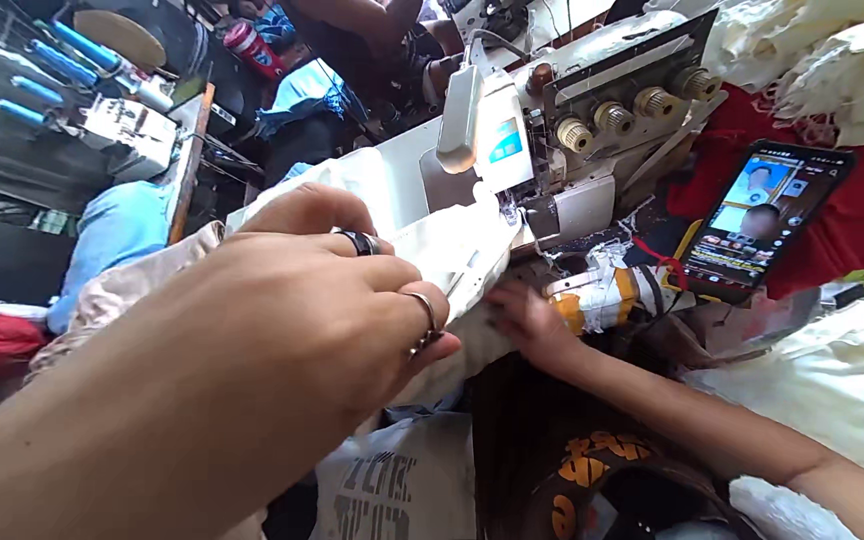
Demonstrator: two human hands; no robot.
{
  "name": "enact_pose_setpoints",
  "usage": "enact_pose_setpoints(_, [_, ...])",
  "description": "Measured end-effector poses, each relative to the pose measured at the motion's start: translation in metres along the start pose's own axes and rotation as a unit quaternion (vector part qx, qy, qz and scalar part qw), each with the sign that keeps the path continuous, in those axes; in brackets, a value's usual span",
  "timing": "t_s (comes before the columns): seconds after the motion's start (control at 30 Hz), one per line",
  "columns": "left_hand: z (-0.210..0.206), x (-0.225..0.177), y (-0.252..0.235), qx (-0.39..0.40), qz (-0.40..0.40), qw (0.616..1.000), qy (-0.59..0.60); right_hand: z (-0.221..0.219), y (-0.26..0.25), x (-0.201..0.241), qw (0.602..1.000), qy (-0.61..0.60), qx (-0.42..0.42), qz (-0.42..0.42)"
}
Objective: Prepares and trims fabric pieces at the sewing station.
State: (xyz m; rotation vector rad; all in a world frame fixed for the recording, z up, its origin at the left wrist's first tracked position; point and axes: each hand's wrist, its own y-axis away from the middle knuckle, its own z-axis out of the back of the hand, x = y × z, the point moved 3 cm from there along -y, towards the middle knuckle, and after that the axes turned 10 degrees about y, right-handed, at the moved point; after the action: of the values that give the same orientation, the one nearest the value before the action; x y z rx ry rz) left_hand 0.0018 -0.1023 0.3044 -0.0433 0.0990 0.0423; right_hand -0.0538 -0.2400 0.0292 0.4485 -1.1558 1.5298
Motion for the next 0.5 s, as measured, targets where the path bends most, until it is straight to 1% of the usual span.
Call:
enact_pose_setpoints(0.03, [-0.001,0.004,0.002,-0.006,0.000,1.000,0.006,-0.013,-0.010,0.012,0.998,0.001,0.056,0.005])
enact_pose_setpoints(0.07, [-0.003,0.009,0.005,-0.018,0.003,1.000,0.013,-0.026,-0.023,0.022,0.995,-0.001,0.095,0.007])
enact_pose_setpoints(0.13, [-0.003,0.017,0.008,-0.038,0.014,0.999,0.014,-0.042,-0.050,0.039,0.989,0.002,0.149,0.001])
enact_pose_setpoints(0.23, [-0.001,0.022,0.015,-0.050,0.073,0.996,-0.013,-0.043,-0.075,0.049,0.962,0.062,0.266,-0.024])
enact_pose_setpoints(0.27, [-0.003,0.025,0.021,-0.056,0.090,0.994,-0.019,-0.033,-0.074,0.049,0.955,0.091,0.281,-0.021])
enact_pose_setpoints(0.3, [-0.006,0.031,0.029,-0.063,0.102,0.993,-0.022,-0.017,-0.070,0.047,0.961,0.104,0.257,-0.011])
enact_pose_setpoints(0.37, [-0.015,0.045,0.046,-0.071,0.120,0.990,-0.022,0.021,-0.065,0.042,0.975,0.092,0.200,0.006])
enact_pose_setpoints(0.43, [-0.026,0.056,0.058,-0.079,0.132,0.988,-0.003,0.052,-0.062,0.033,0.992,0.080,0.081,0.053])
enact_pose_setpoints(0.5, [-0.034,0.060,0.060,-0.087,0.139,0.986,0.020,0.074,-0.068,0.031,0.996,0.075,0.008,0.054])
